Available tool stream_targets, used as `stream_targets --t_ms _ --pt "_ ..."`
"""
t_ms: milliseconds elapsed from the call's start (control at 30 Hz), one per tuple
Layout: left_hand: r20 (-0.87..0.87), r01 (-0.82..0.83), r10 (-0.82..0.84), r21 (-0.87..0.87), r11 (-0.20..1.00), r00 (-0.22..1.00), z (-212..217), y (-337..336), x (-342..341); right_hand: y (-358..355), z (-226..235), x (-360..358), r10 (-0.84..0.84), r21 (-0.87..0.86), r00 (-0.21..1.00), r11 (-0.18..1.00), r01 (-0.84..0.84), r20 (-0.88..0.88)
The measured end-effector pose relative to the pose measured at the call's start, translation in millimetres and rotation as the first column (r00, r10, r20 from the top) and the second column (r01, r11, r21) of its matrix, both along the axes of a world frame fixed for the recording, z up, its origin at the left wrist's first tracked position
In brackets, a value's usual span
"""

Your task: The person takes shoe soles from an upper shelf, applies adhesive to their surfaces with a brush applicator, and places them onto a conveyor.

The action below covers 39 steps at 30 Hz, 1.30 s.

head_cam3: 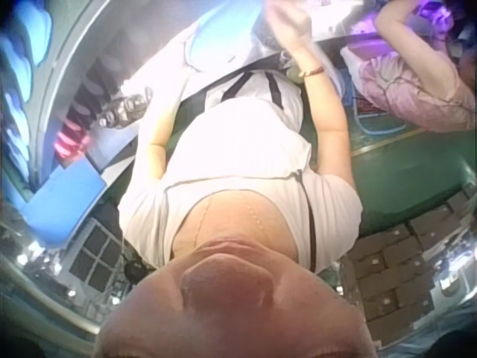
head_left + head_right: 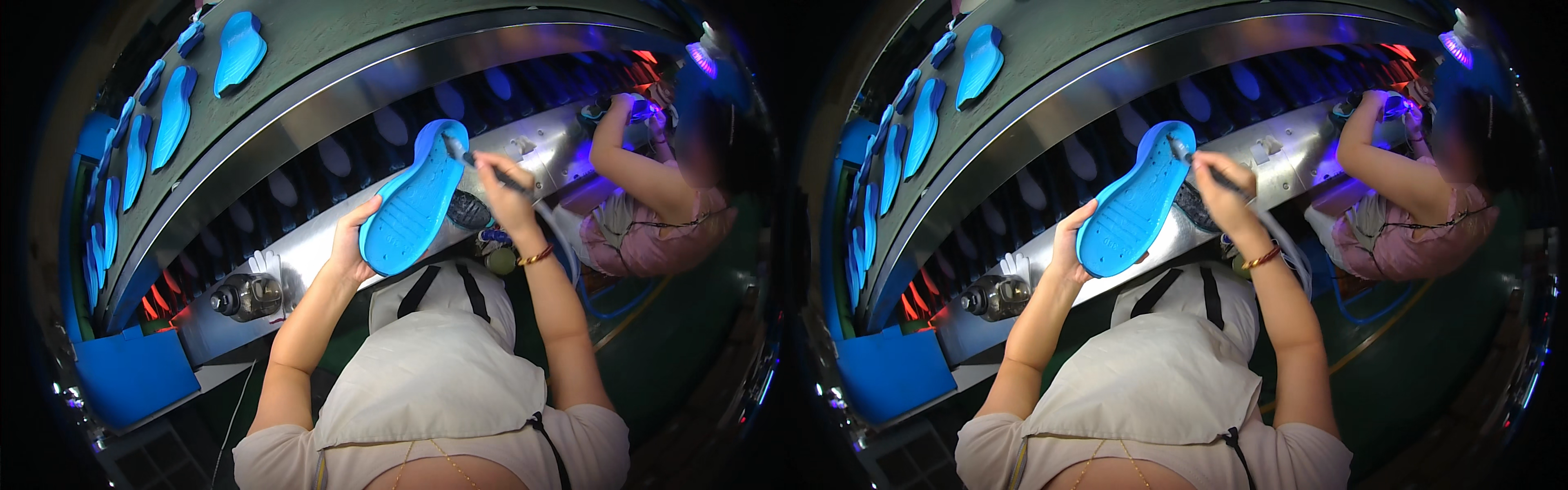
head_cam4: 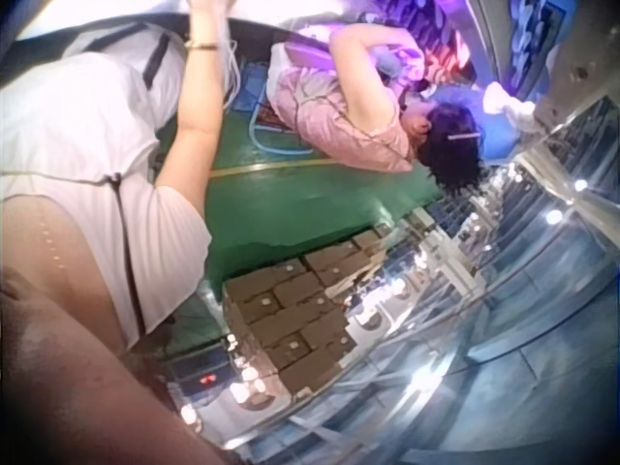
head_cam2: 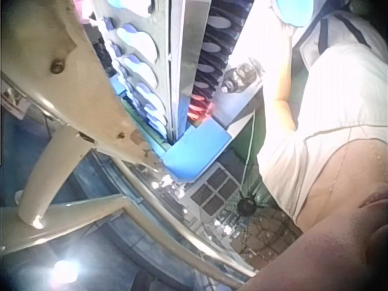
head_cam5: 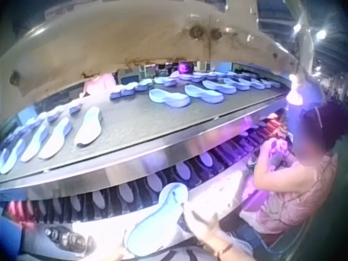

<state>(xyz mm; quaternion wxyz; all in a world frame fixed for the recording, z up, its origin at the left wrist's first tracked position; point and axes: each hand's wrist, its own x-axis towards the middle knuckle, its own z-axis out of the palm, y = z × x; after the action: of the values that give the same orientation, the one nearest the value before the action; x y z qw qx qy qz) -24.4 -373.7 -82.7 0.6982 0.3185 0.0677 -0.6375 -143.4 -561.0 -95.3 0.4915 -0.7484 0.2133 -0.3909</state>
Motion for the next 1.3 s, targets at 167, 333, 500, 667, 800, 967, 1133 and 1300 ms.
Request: stream_targets --t_ms 167,333,500,667,800,967,1133,1300 --pt "0.016 -0.032 0.031 0.012 0.999 0.999 -6.4 3.2 8.7 37.0 14.4 -24.9 0.42 0.249 0.902 0.888 -0.385 -0.101" --pt "0.208 -0.058 0.081 -0.111 0.992 0.975 8.1 -1.0 14.9 20.9 37.3 -51.8 0.361 0.659 0.75 0.359 -0.661 0.555" --pt "0.404 -0.241 0.338 -0.272 0.932 0.85 57.5 -23.2 39.9 -5.8 23.8 -73.3 0.038 0.689 0.78 0.442 -0.574 0.625" --pt "0.189 -0.202 0.413 -0.649 0.733 0.891 88.3 -101.7 113.6 -13.8 -3.0 -84.3 -0.051 0.79 0.856 0.416 -0.45 0.514" --pt "-0.059 -0.494 0.544 -0.509 0.705 0.837 85.2 -162.9 112.9 -13.6 -16.4 -87.1 -0.139 0.852 0.896 0.398 -0.34 0.422" --pt "0.592 -0.11 0.227 -0.227 0.968 0.773 103.2 -242.8 84.9 -17.4 -26.0 -102.5 -0.105 0.843 0.928 0.462 -0.274 0.358" --pt "0.983 -0.422 -0.083 0.006 0.907 -0.166 96.6 -341.0 146.5 -15.5 -28.9 -119.6 -0.065 0.795 0.924 0.535 -0.285 0.376" --pt "0.692 -0.503 -0.412 0.082 0.861 -0.592 77.7 -354.1 195.0 -10.1 -42.5 -134.9 -0.106 0.797 0.906 0.525 -0.299 0.41"
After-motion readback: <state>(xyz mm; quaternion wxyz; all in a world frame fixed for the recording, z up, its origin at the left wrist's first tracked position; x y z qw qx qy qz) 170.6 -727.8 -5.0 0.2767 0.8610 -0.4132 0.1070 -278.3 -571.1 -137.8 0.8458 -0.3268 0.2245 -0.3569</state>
